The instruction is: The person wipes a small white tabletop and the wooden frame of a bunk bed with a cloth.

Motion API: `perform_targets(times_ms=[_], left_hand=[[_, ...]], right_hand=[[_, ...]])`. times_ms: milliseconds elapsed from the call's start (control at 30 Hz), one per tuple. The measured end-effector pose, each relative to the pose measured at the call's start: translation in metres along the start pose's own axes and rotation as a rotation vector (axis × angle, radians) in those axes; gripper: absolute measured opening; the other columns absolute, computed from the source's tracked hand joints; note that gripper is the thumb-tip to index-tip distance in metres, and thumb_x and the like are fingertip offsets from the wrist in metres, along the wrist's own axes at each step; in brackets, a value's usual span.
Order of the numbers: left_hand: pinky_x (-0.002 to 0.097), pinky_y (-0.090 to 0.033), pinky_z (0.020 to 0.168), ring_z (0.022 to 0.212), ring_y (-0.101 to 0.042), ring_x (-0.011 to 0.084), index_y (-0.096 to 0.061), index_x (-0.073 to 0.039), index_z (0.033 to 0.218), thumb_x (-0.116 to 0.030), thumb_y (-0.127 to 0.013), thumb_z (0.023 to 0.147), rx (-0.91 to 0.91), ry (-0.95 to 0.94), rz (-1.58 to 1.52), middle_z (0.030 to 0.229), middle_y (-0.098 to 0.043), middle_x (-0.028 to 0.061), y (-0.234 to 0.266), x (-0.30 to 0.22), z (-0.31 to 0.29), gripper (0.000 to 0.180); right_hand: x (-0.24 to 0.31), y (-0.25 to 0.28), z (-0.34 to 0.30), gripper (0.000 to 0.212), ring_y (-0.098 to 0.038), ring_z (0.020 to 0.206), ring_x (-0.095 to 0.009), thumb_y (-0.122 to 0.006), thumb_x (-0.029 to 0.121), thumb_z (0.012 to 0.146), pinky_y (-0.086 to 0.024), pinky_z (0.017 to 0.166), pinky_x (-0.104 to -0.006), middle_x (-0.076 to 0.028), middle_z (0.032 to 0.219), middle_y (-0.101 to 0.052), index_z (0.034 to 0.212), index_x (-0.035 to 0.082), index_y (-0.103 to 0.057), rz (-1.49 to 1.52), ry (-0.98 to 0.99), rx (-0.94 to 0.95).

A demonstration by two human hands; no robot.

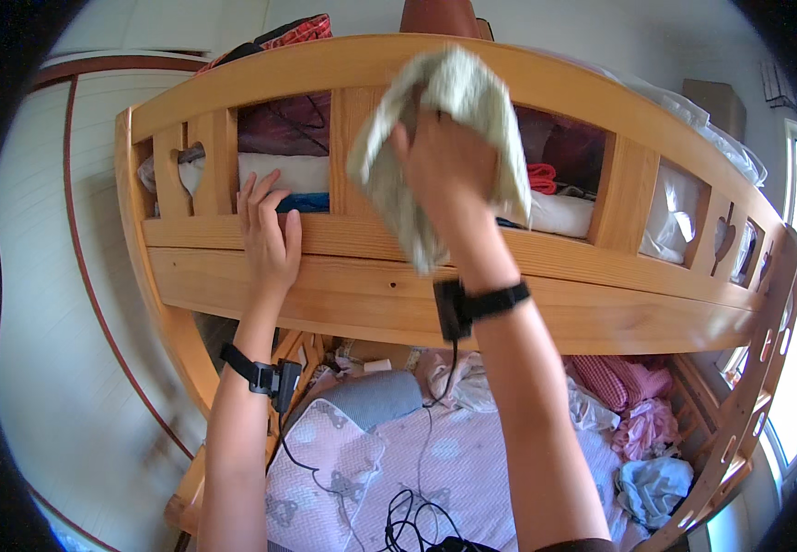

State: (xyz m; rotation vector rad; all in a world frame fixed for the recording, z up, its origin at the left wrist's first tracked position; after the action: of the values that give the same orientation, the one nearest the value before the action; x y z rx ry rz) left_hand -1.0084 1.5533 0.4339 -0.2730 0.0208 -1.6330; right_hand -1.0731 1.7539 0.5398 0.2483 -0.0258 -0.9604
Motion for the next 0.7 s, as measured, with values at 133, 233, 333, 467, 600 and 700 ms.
perform_targets(times_ms=[133, 233, 333, 467, 600, 700], left_hand=[[0.0532, -0.025, 0.103, 0.124, -0.036, 0.0364, -0.048, -0.007, 0.107, -0.015, -0.051, 0.088, 0.012, -0.001, 0.008, 0.126, -0.047, 0.0108, 0.003, 0.003, -0.004, 0.022], [0.0535, -0.026, 0.103, 0.124, -0.036, 0.0359, -0.048, -0.008, 0.108, -0.015, -0.051, 0.087, 0.02, 0.0, -0.026, 0.127, -0.047, 0.0108, -0.001, -0.002, 0.001, 0.022], [0.0524, -0.027, 0.103, 0.124, -0.036, 0.0372, -0.048, -0.007, 0.108, -0.015, -0.05, 0.088, 0.003, -0.006, -0.021, 0.126, -0.047, 0.0112, 0.001, -0.003, 0.001, 0.022], [0.0483, -0.026, 0.103, 0.124, -0.035, 0.0385, -0.048, -0.004, 0.109, -0.021, -0.038, 0.095, -0.023, 0.023, -0.066, 0.127, -0.046, 0.0148, 0.008, 0.005, -0.006, 0.024], [0.0488, -0.028, 0.102, 0.124, -0.035, 0.0403, -0.046, -0.005, 0.112, -0.02, -0.04, 0.094, -0.038, 0.019, -0.127, 0.127, -0.045, 0.0149, 0.001, -0.005, 0.0, 0.025], [0.0486, -0.027, 0.102, 0.125, -0.033, 0.0408, -0.044, -0.004, 0.116, -0.023, -0.038, 0.095, -0.106, 0.057, -0.218, 0.128, -0.044, 0.0157, 0.0, -0.002, 0.003, 0.029]], right_hand=[[0.016, -0.024, -0.124, 0.054, -0.062, 0.083, -0.04, -0.05, 0.036, 0.085, -0.051, 0.07, -0.0475, -0.026, 0.118, -0.052, 0.128, 0.004, -0.043, -0.001, -0.094, 0.345], [0.012, -0.05, -0.192, 0.07, -0.028, 0.129, -0.042, -0.056, 0.037, 0.079, -0.021, 0.108, -0.0518, -0.025, 0.139, -0.031, 0.134, 0.001, -0.035, 0.307, 0.067, 0.128], [0.016, -0.051, -0.18, 0.072, -0.034, 0.126, -0.041, -0.058, 0.037, 0.077, -0.025, 0.105, -0.0521, -0.026, 0.136, -0.035, 0.135, 0.0, -0.035, 0.254, 0.18, 0.076], [0.058, -0.022, -0.073, 0.053, -0.063, 0.084, -0.036, -0.047, 0.043, 0.088, -0.049, 0.079, -0.0468, -0.03, 0.098, -0.06, 0.117, -0.001, -0.055, 0.205, -0.006, 0.496], [0.064, -0.022, 0.027, 0.04, -0.063, 0.077, -0.033, -0.051, 0.042, 0.087, -0.05, 0.068, -0.0429, -0.018, 0.083, -0.065, 0.092, 0.005, -0.064, 0.239, 0.139, -0.034], [0.069, -0.03, 0.027, 0.045, -0.063, 0.064, -0.031, -0.048, 0.047, 0.088, -0.049, 0.055, -0.0424, -0.014, 0.071, -0.064, 0.086, 0.006, -0.063, 0.272, 0.212, -0.355]])
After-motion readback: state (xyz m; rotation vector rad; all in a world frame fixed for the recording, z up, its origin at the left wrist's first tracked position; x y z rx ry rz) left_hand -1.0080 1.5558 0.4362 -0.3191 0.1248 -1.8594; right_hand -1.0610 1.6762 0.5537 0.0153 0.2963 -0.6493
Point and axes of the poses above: each hand's wrist, its own z-axis towards the middle knuckle, its own y-axis out of the back of the hand, x = y × z, the point moved 2 cm from there along z, towards the middle knuckle
